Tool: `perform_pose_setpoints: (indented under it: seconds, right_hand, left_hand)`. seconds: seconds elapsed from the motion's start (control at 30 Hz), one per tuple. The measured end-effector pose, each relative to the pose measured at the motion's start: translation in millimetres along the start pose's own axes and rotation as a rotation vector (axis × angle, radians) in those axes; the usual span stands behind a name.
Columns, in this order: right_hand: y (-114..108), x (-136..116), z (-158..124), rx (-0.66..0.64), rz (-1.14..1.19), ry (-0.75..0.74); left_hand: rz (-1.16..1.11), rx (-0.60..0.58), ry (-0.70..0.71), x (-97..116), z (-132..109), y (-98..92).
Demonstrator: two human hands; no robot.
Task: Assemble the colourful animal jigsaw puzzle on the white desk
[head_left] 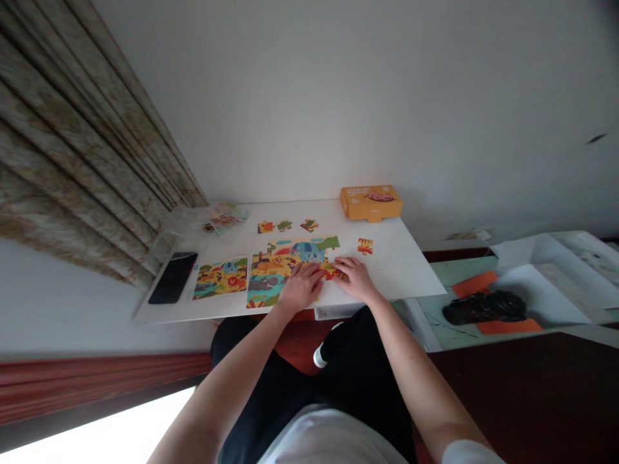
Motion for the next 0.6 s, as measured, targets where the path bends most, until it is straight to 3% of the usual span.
perform_pose_setpoints:
  seconds: [0.23,0.33,0.47,0.6]
  right_hand:
    - [-1,-1,-1,0.011,0.024,0.011]
    - [-4,5,-1,0.099,0.147,0.011]
    - [-20,41,-10,0.323,0.315,0.143]
    - [-45,85,-18,0.424,0.228,0.265]
  left_hand:
    - [0.031,-0.010,0.001,2,4,-1.1]
    - [0.061,-0.011,-0.008,4,8,1.6]
    - [0.085,0.012,-0.030,-5,16,2.8]
    - [0.104,-0.010,-0.177,-41,21,-6.2]
Point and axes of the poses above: each hand's wrist, its own z-axis towards the middle knuckle, its own y-axis out of the palm, x = y × z, the point moved 8 cm from there along z, towards the middle knuckle, and after that the axes turned 11 degrees about -x, right-handed, at the moved point
